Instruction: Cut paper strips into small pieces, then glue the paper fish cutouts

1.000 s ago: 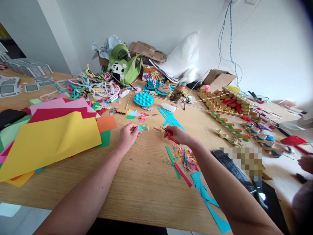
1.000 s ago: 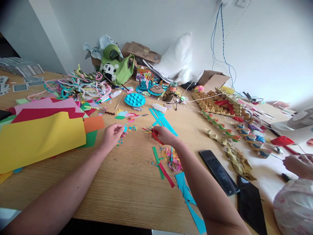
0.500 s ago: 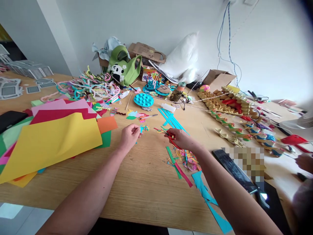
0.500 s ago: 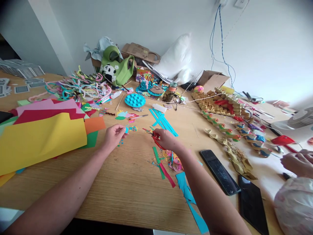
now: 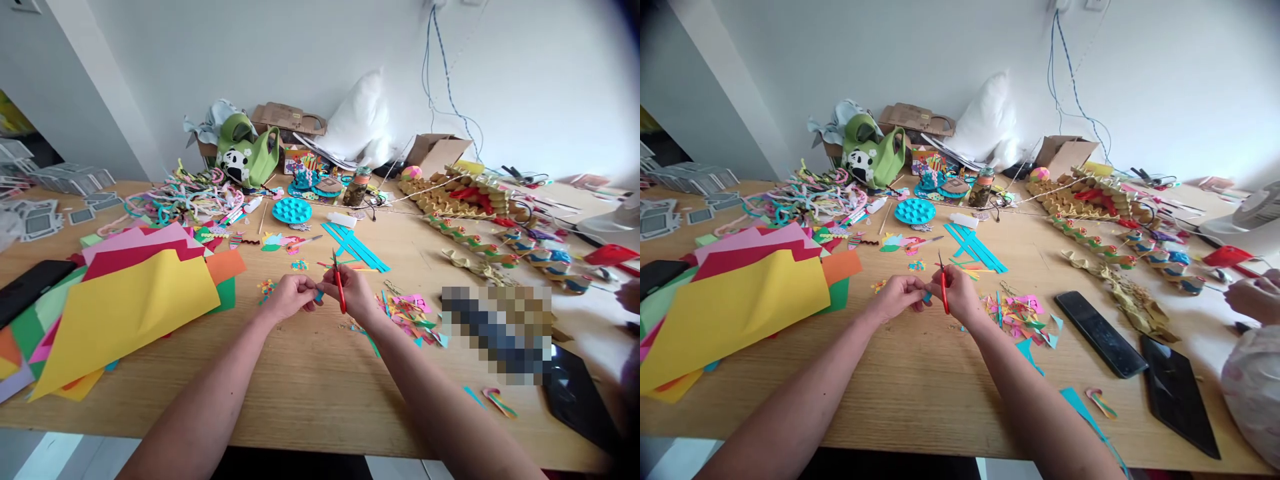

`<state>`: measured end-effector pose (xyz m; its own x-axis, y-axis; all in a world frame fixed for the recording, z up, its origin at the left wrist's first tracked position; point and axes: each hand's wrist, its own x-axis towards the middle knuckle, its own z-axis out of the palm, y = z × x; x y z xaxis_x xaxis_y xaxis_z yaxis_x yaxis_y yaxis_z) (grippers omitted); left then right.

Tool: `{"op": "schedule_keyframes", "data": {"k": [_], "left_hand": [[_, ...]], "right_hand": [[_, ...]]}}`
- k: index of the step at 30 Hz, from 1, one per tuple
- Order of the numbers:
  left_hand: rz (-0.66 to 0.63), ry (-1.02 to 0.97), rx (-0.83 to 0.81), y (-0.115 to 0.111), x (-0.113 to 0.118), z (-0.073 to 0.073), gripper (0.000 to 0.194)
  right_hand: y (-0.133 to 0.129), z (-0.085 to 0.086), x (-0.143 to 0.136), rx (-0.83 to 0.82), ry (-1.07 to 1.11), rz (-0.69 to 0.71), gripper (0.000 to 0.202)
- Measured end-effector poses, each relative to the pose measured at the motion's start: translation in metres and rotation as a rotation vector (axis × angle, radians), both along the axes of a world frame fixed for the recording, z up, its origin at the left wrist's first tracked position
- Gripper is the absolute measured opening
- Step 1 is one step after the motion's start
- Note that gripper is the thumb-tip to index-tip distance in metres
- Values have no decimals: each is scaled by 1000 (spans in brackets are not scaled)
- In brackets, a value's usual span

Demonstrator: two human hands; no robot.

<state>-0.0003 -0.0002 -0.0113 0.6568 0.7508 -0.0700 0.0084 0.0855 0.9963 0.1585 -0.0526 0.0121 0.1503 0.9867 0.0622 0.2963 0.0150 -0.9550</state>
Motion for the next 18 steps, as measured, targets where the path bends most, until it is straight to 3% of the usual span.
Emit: {"op": "schedule_keyframes", "data": {"k": [3,13,18], "left_hand": [[-16,12,-26,-1,1,-3,16],[150,-76,-86,-1,3,3,25],[63,-102,-63,-8,6,6,37]], "right_hand": [[-5,-4,2,3,67,-55,44],[-19,-11,2,-1,257,-102,40],[-21,-13,-2,70,377,-137,37]]}}
